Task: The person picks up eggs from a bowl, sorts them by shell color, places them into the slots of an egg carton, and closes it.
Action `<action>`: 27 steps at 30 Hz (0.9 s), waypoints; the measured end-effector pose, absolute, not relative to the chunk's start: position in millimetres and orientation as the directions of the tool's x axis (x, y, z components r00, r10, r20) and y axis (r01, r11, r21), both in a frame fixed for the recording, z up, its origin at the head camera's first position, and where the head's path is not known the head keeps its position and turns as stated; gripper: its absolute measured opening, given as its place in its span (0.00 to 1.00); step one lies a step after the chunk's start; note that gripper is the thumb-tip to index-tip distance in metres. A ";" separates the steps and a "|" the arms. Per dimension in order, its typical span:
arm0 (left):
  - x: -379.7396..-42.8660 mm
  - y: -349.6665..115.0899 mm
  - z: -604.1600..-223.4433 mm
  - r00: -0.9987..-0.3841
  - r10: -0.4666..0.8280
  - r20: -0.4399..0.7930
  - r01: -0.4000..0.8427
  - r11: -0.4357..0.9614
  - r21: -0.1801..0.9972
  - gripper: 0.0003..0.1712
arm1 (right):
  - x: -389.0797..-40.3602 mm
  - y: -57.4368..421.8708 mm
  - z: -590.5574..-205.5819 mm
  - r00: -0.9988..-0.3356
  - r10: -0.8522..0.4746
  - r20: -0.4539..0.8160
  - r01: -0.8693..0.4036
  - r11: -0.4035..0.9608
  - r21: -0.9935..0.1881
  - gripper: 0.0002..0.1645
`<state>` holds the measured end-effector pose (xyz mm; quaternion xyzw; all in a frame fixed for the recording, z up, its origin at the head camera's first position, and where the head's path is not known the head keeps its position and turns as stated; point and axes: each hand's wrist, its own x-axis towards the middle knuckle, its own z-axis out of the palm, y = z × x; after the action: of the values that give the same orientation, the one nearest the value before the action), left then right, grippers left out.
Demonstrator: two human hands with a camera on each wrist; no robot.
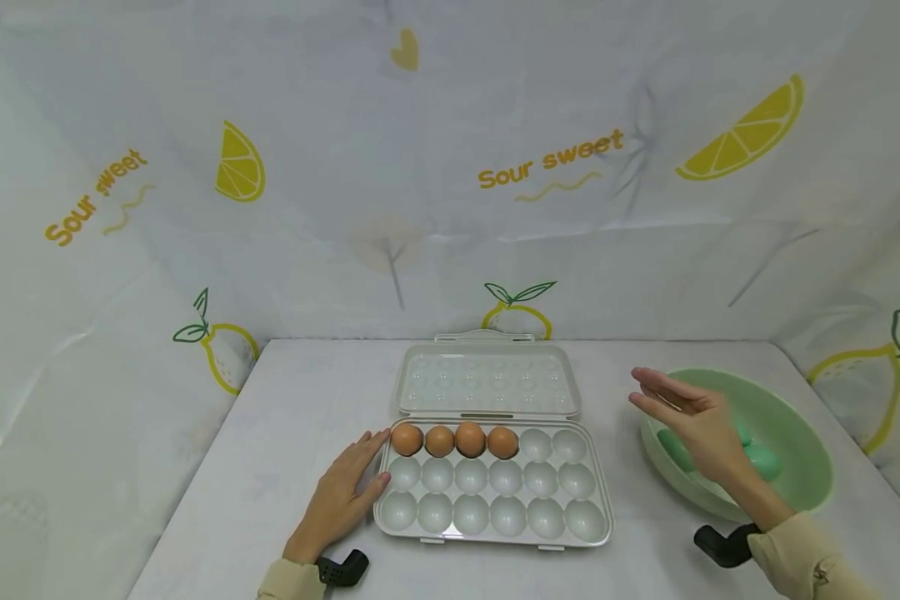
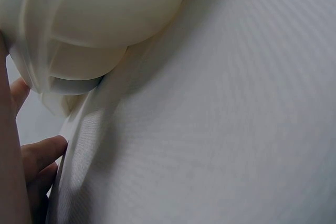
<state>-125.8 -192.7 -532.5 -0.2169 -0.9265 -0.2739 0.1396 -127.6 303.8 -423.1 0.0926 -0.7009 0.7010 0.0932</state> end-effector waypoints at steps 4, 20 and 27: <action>-125.0 -193.2 -532.4 -0.866 0.327 0.379 0.479 0.760 0.439 0.36 | -121.2 329.7 -429.5 -0.968 0.029 0.249 -0.247 0.075 -0.966 0.26; -124.0 -194.5 -533.2 -0.877 0.314 0.363 0.461 0.763 0.453 0.36 | -103.9 379.2 -446.7 -0.997 -0.068 0.029 -0.060 0.515 -0.855 0.27; -125.3 -192.3 -532.1 -0.871 0.323 0.372 0.472 0.760 0.447 0.36 | -107.2 377.8 -450.4 -0.989 -0.139 -0.041 -0.034 0.503 -0.863 0.31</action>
<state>-125.3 -192.3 -532.1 -0.2142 -0.9279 -0.2725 0.1373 -107.2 377.8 -450.4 0.0500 -0.8654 0.4959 -0.0525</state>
